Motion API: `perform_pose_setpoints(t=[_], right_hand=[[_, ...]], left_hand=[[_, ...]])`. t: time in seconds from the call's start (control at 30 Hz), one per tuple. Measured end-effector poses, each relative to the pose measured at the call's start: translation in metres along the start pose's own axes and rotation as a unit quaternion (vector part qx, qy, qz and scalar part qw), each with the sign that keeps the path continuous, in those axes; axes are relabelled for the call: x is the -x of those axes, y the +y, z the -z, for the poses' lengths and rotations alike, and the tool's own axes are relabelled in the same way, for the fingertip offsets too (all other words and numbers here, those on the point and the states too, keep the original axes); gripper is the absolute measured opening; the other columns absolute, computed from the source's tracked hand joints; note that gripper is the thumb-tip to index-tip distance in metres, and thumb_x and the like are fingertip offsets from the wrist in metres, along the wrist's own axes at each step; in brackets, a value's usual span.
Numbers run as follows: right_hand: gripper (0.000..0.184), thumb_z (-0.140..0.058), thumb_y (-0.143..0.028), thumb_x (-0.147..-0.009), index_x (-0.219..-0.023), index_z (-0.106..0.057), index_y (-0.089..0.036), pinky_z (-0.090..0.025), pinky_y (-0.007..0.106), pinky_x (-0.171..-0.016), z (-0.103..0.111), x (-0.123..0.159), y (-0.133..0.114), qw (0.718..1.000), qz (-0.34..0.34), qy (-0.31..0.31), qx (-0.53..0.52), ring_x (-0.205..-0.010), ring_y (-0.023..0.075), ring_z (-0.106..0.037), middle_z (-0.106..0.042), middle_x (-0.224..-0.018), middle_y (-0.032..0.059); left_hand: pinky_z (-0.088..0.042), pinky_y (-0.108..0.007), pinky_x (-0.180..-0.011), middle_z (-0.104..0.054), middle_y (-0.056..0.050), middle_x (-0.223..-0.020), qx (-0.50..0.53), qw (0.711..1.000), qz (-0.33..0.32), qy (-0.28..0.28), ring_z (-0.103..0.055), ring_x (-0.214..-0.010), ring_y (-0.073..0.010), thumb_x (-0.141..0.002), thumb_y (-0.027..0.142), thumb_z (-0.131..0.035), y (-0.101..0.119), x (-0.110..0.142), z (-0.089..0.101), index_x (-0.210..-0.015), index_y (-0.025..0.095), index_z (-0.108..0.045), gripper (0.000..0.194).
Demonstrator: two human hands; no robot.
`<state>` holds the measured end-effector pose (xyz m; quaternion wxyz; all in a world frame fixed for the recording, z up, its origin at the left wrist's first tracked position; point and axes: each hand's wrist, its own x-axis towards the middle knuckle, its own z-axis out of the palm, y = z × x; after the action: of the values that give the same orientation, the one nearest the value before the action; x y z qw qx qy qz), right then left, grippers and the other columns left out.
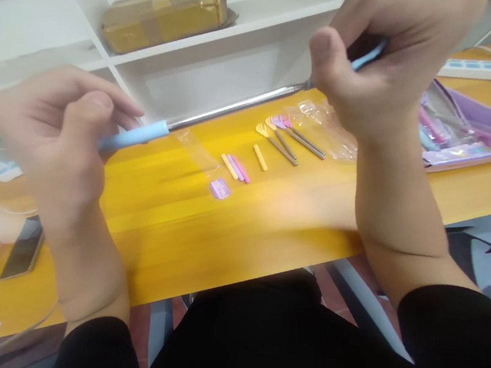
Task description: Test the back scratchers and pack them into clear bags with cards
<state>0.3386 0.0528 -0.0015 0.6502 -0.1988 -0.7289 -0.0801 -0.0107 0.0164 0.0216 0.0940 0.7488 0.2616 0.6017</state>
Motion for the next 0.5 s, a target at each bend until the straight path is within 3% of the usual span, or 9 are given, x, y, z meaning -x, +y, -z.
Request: perform_pose_setpoints(t=[0.13, 0.27, 0.5], right_hand=[[0.048, -0.076, -0.034, -0.111, -0.070, -0.055, -0.019, -0.026, 0.031, -0.062, 0.006, -0.001, -0.001, 0.997, 0.060, -0.054, 0.015, -0.061, 0.0081, -0.039, -0.050, -0.066, -0.0009], [0.047, -0.075, -0.029, -0.105, -0.068, -0.048, -0.019, -0.022, 0.030, -0.057, 0.000, -0.001, -0.001, 0.999, 0.042, -0.009, 0.022, -0.057, 0.0068, -0.035, -0.044, -0.060, -0.0027], [0.042, -0.071, -0.025, -0.100, -0.067, -0.046, -0.018, -0.022, 0.026, -0.056, -0.010, 0.002, -0.005, 1.000, 0.010, 0.010, 0.018, -0.056, 0.0049, -0.033, -0.043, -0.059, -0.0034]], left_hand=[[-0.037, -0.035, -0.051, -0.078, 0.002, -0.068, 0.023, 0.999, -0.016, 0.025, -0.065, -0.057, -0.0142, -0.081, 0.007, -0.070, -0.010, -0.001, -0.011, -0.082, 0.022, -0.094, 0.028], [-0.036, -0.031, -0.045, -0.076, 0.003, -0.063, 0.034, 0.997, -0.051, 0.055, -0.062, -0.051, -0.0120, -0.077, 0.005, -0.062, -0.016, -0.001, -0.023, -0.077, 0.021, -0.092, 0.035], [-0.029, -0.032, -0.041, -0.069, 0.004, -0.056, 0.041, 0.994, -0.019, 0.102, -0.056, -0.044, -0.0092, -0.078, -0.002, -0.056, -0.013, -0.001, -0.029, -0.070, 0.020, -0.087, 0.039]])
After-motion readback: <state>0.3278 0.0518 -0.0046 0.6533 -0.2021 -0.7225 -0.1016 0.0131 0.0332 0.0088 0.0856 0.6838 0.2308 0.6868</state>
